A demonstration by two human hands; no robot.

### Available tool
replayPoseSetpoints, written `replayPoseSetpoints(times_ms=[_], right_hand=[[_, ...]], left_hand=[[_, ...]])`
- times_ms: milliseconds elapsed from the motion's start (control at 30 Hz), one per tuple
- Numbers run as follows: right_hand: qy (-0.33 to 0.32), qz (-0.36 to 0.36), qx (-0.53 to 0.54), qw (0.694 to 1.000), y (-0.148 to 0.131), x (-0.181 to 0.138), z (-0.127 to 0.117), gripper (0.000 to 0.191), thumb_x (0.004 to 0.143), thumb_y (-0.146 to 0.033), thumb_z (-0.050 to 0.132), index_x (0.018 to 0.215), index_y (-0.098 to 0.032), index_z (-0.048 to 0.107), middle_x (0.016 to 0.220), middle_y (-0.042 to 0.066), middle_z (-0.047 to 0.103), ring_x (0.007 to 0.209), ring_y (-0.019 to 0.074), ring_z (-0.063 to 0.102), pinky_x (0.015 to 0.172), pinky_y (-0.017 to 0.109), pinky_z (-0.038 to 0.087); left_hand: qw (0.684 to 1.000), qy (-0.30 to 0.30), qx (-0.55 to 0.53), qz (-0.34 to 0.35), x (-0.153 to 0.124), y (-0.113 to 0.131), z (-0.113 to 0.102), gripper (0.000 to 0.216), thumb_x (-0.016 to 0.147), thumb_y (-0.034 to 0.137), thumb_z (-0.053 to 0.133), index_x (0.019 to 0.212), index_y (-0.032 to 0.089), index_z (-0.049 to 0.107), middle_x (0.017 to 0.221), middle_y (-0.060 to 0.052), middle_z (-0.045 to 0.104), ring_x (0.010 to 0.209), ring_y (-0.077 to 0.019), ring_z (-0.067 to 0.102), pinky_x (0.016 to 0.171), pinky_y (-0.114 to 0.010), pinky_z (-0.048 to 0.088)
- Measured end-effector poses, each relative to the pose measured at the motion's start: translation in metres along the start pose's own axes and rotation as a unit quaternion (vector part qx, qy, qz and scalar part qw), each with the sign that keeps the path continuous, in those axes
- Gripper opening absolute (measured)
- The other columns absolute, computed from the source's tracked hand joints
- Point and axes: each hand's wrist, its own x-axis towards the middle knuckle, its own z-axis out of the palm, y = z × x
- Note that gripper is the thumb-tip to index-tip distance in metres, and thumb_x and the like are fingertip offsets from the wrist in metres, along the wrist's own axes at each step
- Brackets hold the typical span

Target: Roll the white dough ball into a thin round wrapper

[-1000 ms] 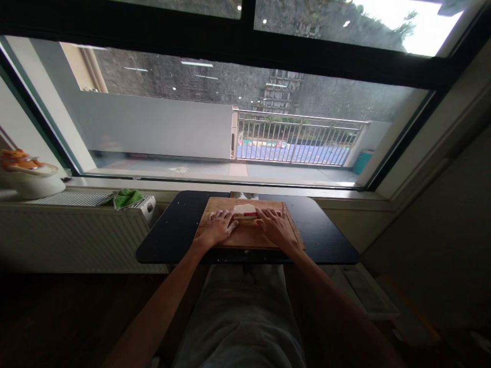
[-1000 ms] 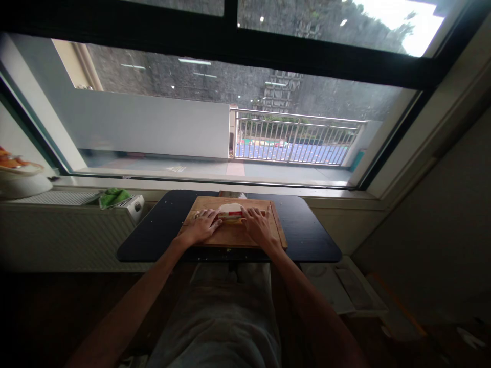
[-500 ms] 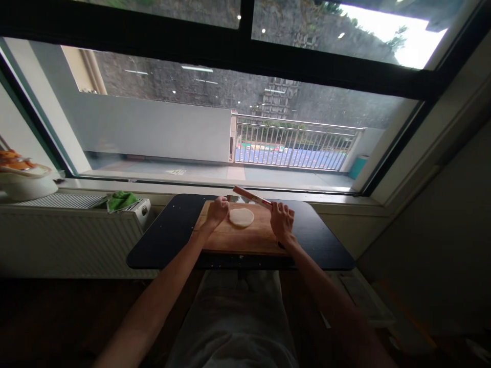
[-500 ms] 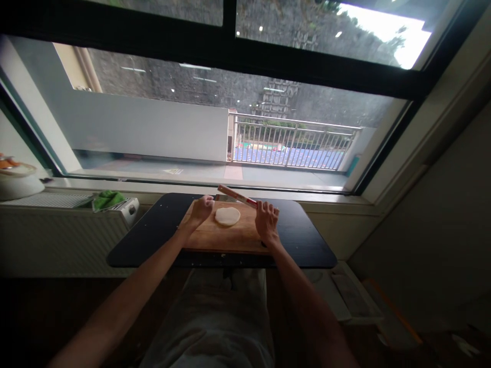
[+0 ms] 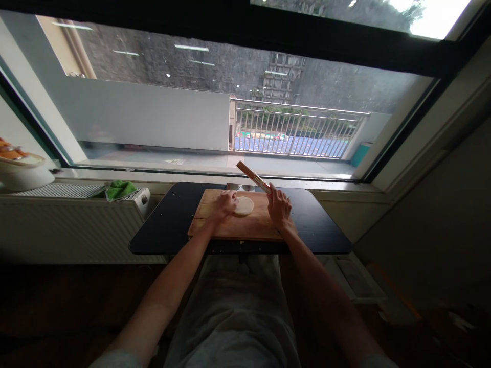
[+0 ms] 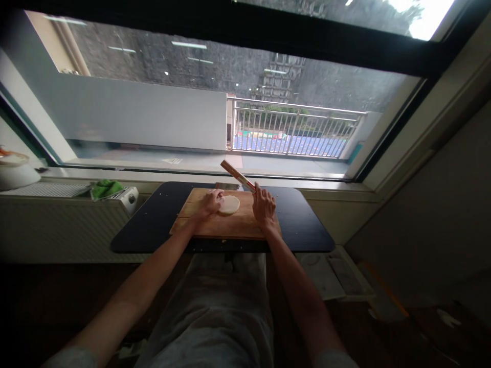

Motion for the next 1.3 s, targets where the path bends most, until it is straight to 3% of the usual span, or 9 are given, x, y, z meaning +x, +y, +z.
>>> replayPoseSetpoints(times_ms=[167, 400, 733, 800, 933, 1033, 1100, 1200, 1300], right_hand=[[0.027, -0.012, 0.024, 0.999, 0.004, 0.001, 0.007, 0.051, 0.116, -0.03, 0.041, 0.166, -0.025, 0.051, 0.124, 0.014, 0.074, 0.111, 0.0293, 0.064, 0.094, 0.039, 0.043], [0.035, -0.03, 0.042, 0.998, 0.009, 0.002, 0.013, 0.048, 0.116, -0.03, 0.044, 0.163, -0.026, 0.053, 0.123, 0.012, 0.075, 0.11, 0.0279, 0.065, 0.093, 0.037, 0.043], [-0.047, -0.042, 0.052, 0.997, 0.005, 0.002, 0.0, 0.042, 0.115, -0.03, 0.044, 0.154, -0.027, 0.06, 0.132, 0.011, 0.075, 0.119, 0.0269, 0.065, 0.101, 0.036, 0.045], [-0.066, -0.034, 0.035, 0.997, 0.005, 0.006, -0.005, 0.039, 0.113, -0.027, 0.045, 0.147, -0.026, 0.064, 0.13, 0.011, 0.076, 0.117, 0.0265, 0.066, 0.099, 0.035, 0.045], [-0.132, -0.02, -0.004, 0.991, 0.006, 0.014, -0.022, 0.028, 0.109, -0.027, 0.052, 0.128, -0.024, 0.071, 0.118, 0.008, 0.08, 0.101, 0.0241, 0.069, 0.081, 0.032, 0.044], [-0.184, -0.066, -0.009, 0.981, 0.009, 0.016, -0.04, 0.022, 0.107, -0.038, 0.06, 0.12, -0.027, 0.073, 0.11, 0.005, 0.082, 0.095, 0.0236, 0.071, 0.074, 0.03, 0.04], [-0.203, -0.106, -0.008, 0.973, 0.01, 0.015, -0.051, 0.021, 0.105, -0.041, 0.064, 0.118, -0.028, 0.075, 0.112, 0.005, 0.082, 0.099, 0.0241, 0.072, 0.075, 0.03, 0.04], [-0.216, -0.152, -0.008, 0.965, 0.006, 0.011, -0.062, 0.019, 0.103, -0.041, 0.068, 0.115, -0.029, 0.077, 0.119, 0.006, 0.081, 0.109, 0.0252, 0.071, 0.083, 0.03, 0.042], [-0.234, -0.197, -0.011, 0.952, 0.002, 0.003, -0.064, 0.016, 0.101, -0.038, 0.071, 0.11, -0.028, 0.079, 0.116, 0.005, 0.079, 0.106, 0.0241, 0.07, 0.09, 0.032, 0.043]], left_hand=[[0.997, -0.005, -0.057, -0.047, 0.0, -0.002, -0.005, 0.032, 0.103, 0.028, 0.06, 0.125, 0.016, 0.08, 0.115, -0.014, 0.084, 0.1, -0.0244, 0.078, 0.091, -0.031, 0.057], [0.998, -0.032, -0.041, -0.037, -0.002, -0.001, -0.01, 0.024, 0.1, 0.038, 0.068, 0.108, 0.021, 0.082, 0.109, -0.012, 0.085, 0.1, -0.0249, 0.077, 0.085, -0.029, 0.054], [0.999, -0.03, 0.002, -0.024, -0.01, 0.004, -0.012, 0.024, 0.099, 0.034, 0.061, 0.087, 0.021, 0.077, 0.095, -0.011, 0.081, 0.088, -0.0249, 0.073, 0.086, -0.035, 0.054], [1.0, 0.01, 0.004, -0.023, -0.011, 0.009, -0.014, 0.022, 0.1, 0.028, 0.056, 0.091, 0.021, 0.076, 0.099, -0.012, 0.08, 0.09, -0.0245, 0.072, 0.088, -0.035, 0.055], [0.982, 0.187, -0.004, -0.038, -0.02, 0.015, -0.025, 0.03, 0.103, 0.016, 0.044, 0.115, 0.02, 0.07, 0.121, -0.015, 0.074, 0.112, -0.0267, 0.069, 0.103, -0.039, 0.054], [0.971, 0.235, 0.04, -0.032, -0.029, 0.017, -0.042, 0.029, 0.108, 0.02, 0.043, 0.124, 0.021, 0.067, 0.131, -0.016, 0.07, 0.128, -0.0317, 0.062, 0.114, -0.046, 0.049], [0.977, 0.197, 0.081, 0.01, -0.03, 0.02, -0.054, 0.028, 0.11, 0.025, 0.045, 0.126, 0.022, 0.068, 0.136, -0.016, 0.068, 0.133, -0.0338, 0.06, 0.116, -0.048, 0.047], [0.987, 0.067, 0.119, 0.087, -0.026, 0.022, -0.062, 0.027, 0.11, 0.027, 0.048, 0.119, 0.022, 0.073, 0.13, -0.014, 0.073, 0.122, -0.0312, 0.066, 0.107, -0.042, 0.052], [0.986, -0.016, 0.139, 0.087, -0.023, 0.019, -0.055, 0.029, 0.109, 0.025, 0.049, 0.109, 0.021, 0.077, 0.115, -0.014, 0.078, 0.108, -0.0283, 0.072, 0.099, -0.037, 0.054]])
